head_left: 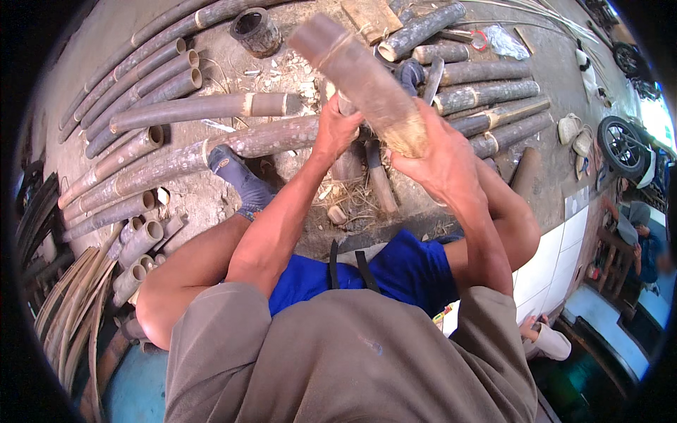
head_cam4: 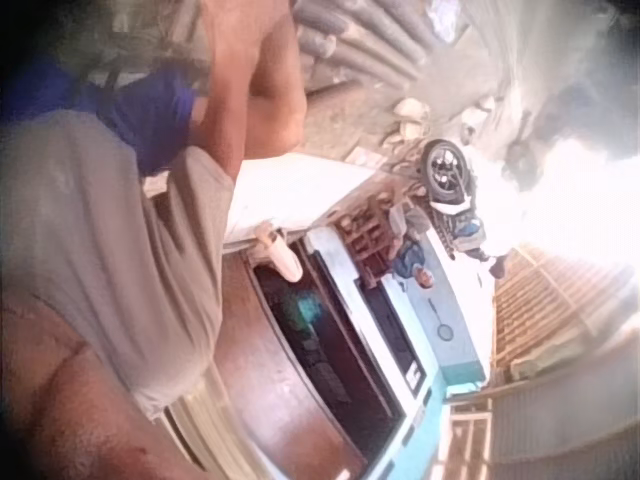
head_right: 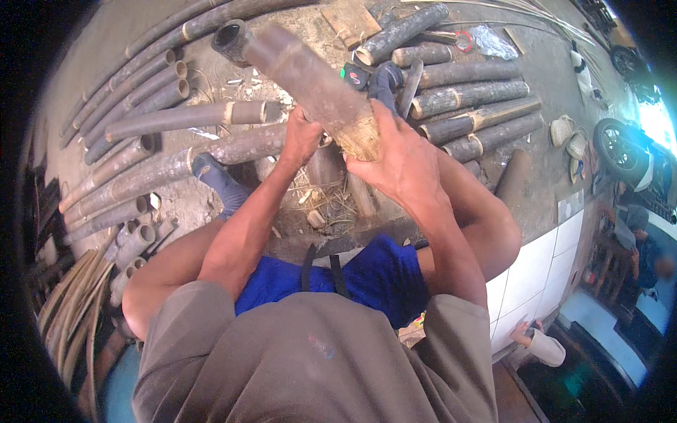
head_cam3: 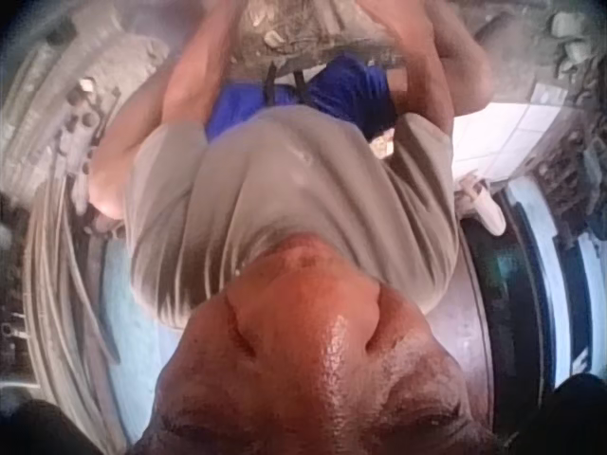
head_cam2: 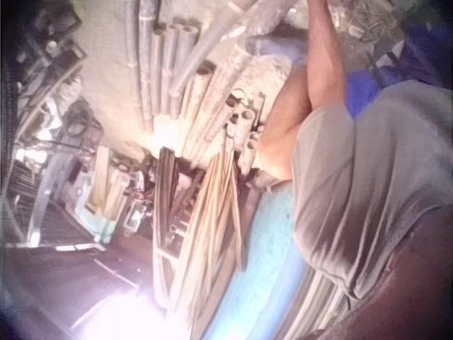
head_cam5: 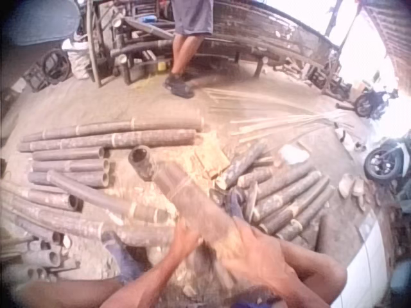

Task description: The person sits on the floor and uses a wooden mallet to repeatedly strike a small bamboo piece held inside a larger bamboo tube. The person adjusts the bamboo piece and continues striking it to shape or fit it.

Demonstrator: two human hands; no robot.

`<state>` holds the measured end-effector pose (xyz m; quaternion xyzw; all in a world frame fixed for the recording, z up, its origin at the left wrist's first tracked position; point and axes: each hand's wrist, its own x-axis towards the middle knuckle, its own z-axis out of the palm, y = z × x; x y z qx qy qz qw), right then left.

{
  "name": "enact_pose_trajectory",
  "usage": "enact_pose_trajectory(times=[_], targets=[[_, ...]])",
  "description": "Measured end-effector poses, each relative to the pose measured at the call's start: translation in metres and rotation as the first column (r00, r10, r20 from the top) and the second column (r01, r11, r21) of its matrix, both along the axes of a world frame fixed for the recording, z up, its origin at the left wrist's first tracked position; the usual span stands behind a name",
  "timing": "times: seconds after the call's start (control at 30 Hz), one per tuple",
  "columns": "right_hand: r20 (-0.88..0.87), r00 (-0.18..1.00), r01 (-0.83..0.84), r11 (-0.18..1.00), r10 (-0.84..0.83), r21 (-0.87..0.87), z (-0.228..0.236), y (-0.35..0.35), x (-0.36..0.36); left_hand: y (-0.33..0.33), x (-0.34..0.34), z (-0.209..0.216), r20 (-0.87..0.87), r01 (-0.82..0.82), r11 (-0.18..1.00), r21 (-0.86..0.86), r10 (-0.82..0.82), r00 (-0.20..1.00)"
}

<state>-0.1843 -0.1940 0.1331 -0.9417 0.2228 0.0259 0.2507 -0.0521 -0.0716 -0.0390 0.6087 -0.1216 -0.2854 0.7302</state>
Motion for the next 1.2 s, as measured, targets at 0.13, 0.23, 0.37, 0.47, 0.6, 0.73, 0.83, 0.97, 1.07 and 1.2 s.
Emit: enact_pose_trajectory(times=[0.13, 0.23, 0.37, 0.47, 0.6, 0.73, 0.83, 0.97, 1.07, 1.2], targets=[[0.281, 0.942, 0.108, 0.958, -0.184, 0.264, 0.017, 0.017, -0.008, 0.012, -0.012, -0.006, 0.067, 0.012, 0.999, 0.050, -0.015, 0.998], [-0.108, 0.994, 0.006, 1.000, -0.003, 0.030, -0.010, 0.011, -0.020, 0.012, -0.013, -0.005, -0.007, 0.095, 0.995, -0.023, -0.096, 0.995], [0.430, 0.891, 0.089, 0.985, -0.144, 0.145, 0.006, 0.030, -0.029, 0.021, -0.024, -0.007, 0.052, 0.103, 0.994, -0.036, -0.101, 0.993], [-0.041, 0.997, 0.062, 0.998, -0.061, 0.009, -0.022, 0.037, -0.042, 0.023, -0.035, -0.007, 0.047, 0.152, 0.985, -0.084, -0.149, 0.988], [0.089, 0.982, 0.149, 0.970, -0.169, 0.191, -0.003, 0.038, -0.050, 0.025, -0.041, -0.009, 0.088, 0.117, 0.988, -0.102, -0.108, 0.990], [0.201, 0.891, 0.303, 0.863, -0.407, 0.405, 0.011, 0.041, -0.063, 0.018, 0.001, -0.013, -0.038, -0.273, 0.959, 0.072, 0.276, 0.960], [0.198, 0.886, 0.317, 0.859, -0.419, 0.402, 0.002, 0.031, -0.076, 0.015, 0.011, 0.002, 0.016, -0.264, 0.964, 0.006, 0.264, 0.964], [0.095, 0.889, 0.363, 0.816, -0.448, 0.451, 0.000, 0.032, -0.081, 0.023, 0.024, 0.028, 0.029, -0.137, 0.990, 0.014, 0.137, 0.990], [0.052, 0.895, 0.370, 0.801, -0.444, 0.471, -0.006, 0.033, -0.078, 0.026, 0.023, 0.018, -0.004, -0.106, 0.994, 0.023, 0.106, 0.994], [0.043, 0.913, 0.352, 0.834, -0.407, 0.424, 0.000, 0.036, -0.067, 0.026, 0.020, 0.013, -0.047, -0.053, 0.998, 0.030, 0.054, 0.997]])
